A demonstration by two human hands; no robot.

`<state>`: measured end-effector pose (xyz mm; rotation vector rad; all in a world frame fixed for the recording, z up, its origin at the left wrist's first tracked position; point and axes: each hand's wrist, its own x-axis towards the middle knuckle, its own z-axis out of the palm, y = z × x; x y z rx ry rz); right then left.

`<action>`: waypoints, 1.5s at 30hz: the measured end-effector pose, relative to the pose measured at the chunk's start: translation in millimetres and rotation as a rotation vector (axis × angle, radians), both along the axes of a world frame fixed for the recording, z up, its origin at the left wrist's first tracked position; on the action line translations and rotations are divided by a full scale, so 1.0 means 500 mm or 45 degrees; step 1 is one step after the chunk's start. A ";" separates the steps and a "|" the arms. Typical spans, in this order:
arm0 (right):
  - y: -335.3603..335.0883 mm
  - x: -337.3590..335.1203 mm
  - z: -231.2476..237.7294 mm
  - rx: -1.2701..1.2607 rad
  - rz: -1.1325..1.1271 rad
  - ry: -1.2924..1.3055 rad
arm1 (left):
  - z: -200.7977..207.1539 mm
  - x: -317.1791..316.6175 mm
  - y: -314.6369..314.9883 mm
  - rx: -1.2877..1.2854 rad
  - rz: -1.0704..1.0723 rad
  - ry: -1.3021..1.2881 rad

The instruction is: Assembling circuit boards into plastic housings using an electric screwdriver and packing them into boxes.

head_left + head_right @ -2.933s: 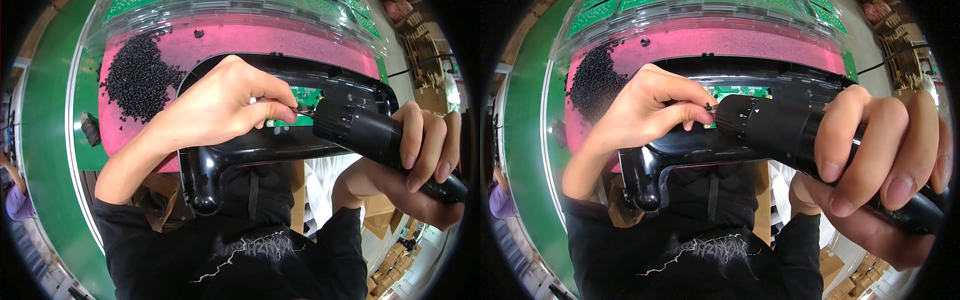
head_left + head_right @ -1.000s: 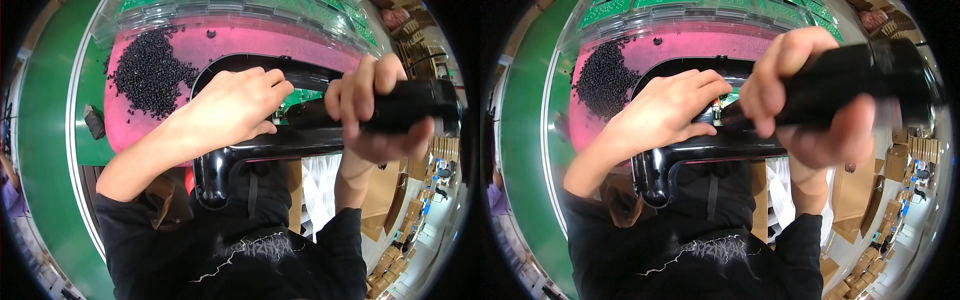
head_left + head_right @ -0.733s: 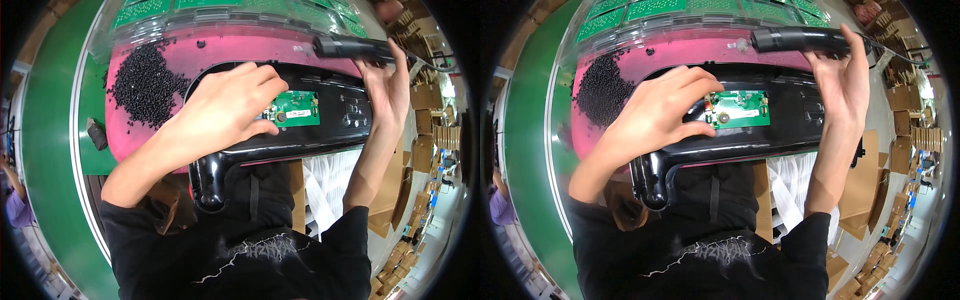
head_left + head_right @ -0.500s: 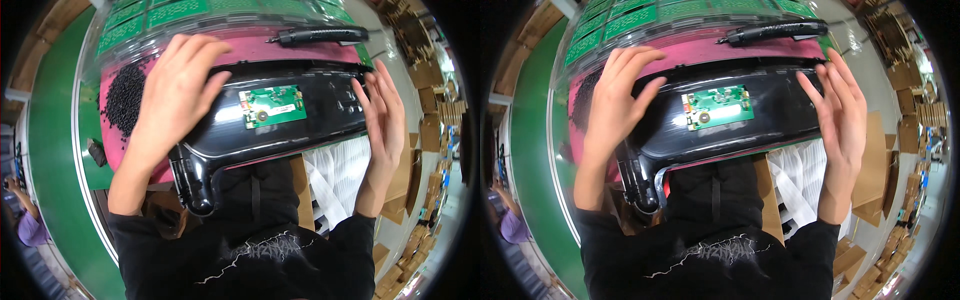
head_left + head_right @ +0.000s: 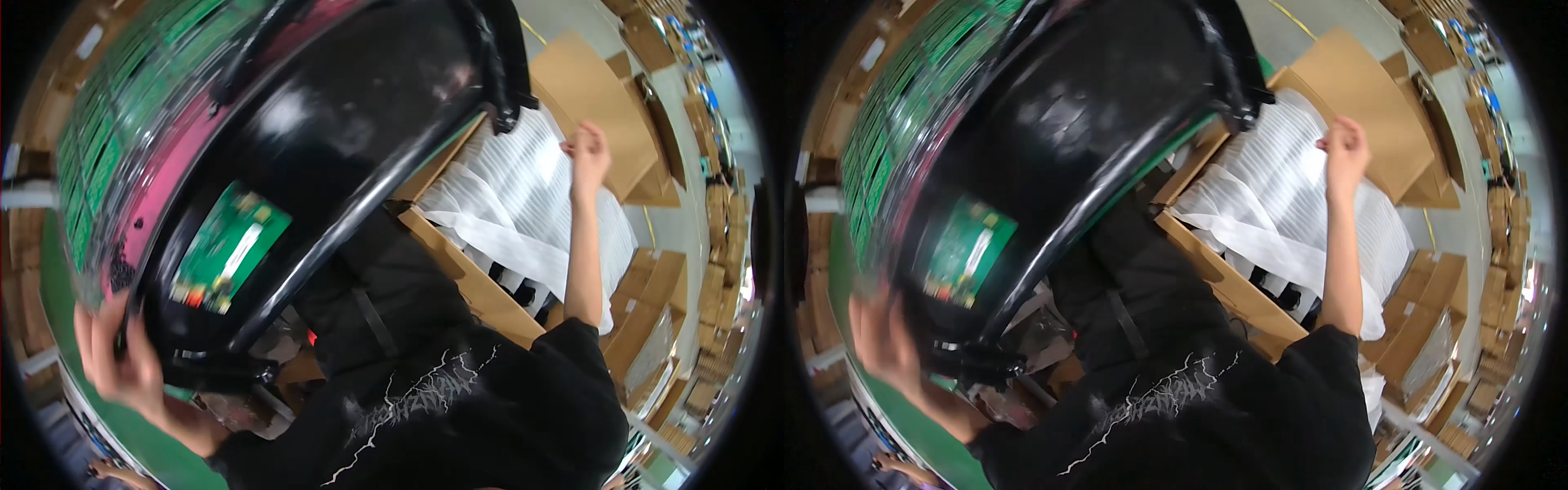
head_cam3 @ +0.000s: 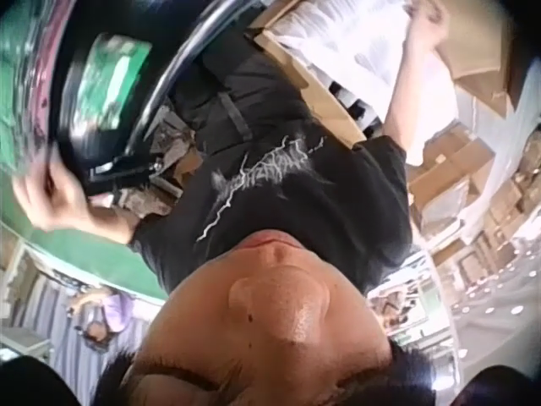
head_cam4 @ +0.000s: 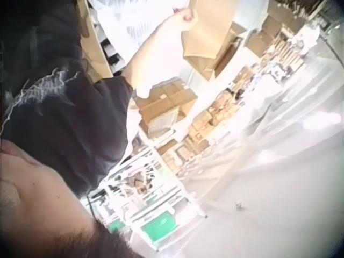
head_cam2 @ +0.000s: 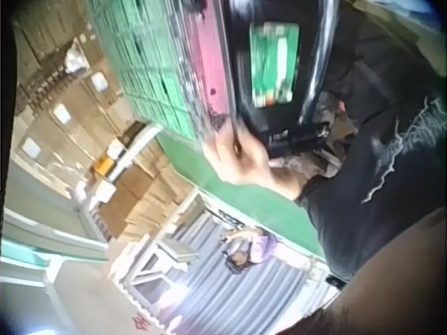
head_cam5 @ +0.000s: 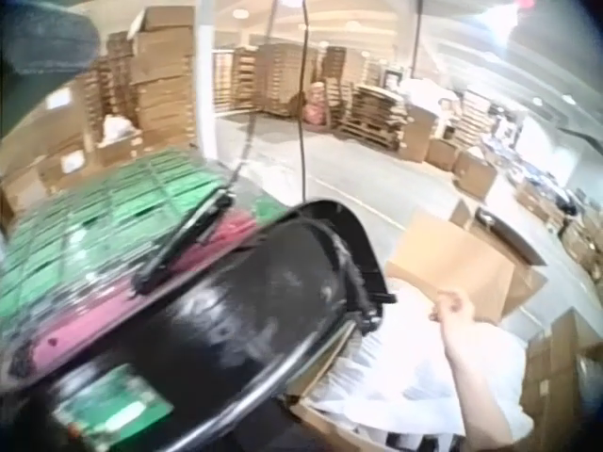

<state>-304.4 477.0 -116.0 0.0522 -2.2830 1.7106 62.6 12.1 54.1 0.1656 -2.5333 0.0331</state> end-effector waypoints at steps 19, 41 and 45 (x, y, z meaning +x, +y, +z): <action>0.014 0.163 -0.293 0.537 -0.103 -0.661 | -0.005 0.313 0.029 1.687 0.421 1.642; 0.062 0.184 0.222 0.266 0.094 0.201 | -0.147 0.236 -0.010 1.440 -0.055 1.174; 0.145 0.158 0.275 0.807 -0.010 0.473 | -0.252 -0.065 0.215 1.925 -0.982 0.595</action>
